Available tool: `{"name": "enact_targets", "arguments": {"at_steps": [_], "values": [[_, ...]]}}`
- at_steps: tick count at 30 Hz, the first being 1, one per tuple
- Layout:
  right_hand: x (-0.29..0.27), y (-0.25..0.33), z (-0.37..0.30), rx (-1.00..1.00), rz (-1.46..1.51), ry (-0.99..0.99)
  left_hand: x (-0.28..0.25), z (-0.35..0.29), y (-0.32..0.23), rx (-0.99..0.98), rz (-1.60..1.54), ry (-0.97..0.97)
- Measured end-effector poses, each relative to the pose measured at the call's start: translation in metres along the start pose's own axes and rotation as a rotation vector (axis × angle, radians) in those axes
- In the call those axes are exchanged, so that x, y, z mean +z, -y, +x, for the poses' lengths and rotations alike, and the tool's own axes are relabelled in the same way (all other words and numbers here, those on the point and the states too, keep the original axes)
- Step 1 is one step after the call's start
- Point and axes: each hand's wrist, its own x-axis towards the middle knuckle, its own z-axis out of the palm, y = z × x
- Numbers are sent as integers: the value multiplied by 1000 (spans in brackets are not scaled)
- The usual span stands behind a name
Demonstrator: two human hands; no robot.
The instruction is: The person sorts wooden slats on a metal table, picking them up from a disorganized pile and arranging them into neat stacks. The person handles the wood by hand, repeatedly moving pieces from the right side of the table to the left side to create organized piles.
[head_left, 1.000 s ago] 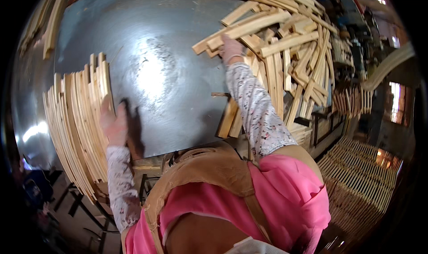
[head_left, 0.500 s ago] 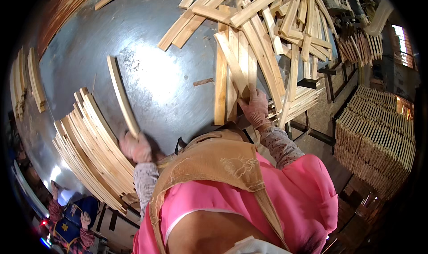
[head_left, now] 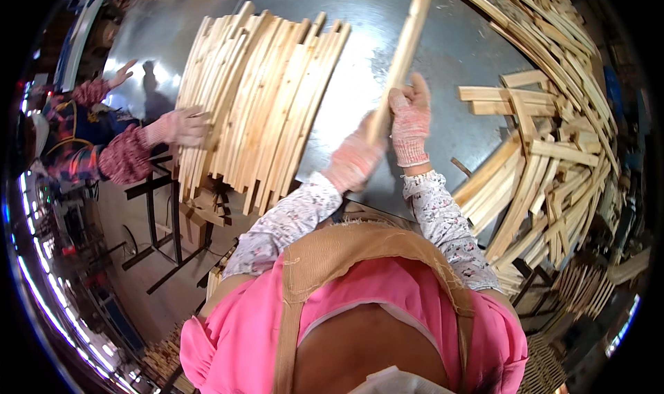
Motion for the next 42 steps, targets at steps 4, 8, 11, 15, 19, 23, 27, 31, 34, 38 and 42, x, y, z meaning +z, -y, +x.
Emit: {"name": "enact_targets", "arguments": {"at_steps": [4,8,11,15,19,23,27,31,34,38,42], "values": [[26,-24,-31,45,-440,184,-114,-28,94,-117,451,-224],[-24,-69,-60,70,-622,205,-198,-56,220,-217,1084,-470],[-69,-88,-73,109,-670,142,-224,-72,260,-73,1165,-649],[-121,-104,-86,74,-784,94,-231,-60,244,-147,1256,-591],[-173,-52,-106,37,-961,-33,-226,-36,237,-255,1171,-429],[-282,-19,-121,-9,-1254,-417,-229,-27,230,-233,1060,-444],[-416,13,-131,333,-1345,-641,-230,-32,200,-291,993,-528],[-457,2,-159,386,-1613,-606,-183,-14,164,-91,617,-653],[-472,13,-145,479,-1531,-506,-56,-3,98,-7,-409,-386],[-444,78,-127,637,-1035,-331,152,21,-5,546,288,-200],[-435,-5,-102,58,-548,-144,296,13,-110,47,-317,522]]}}
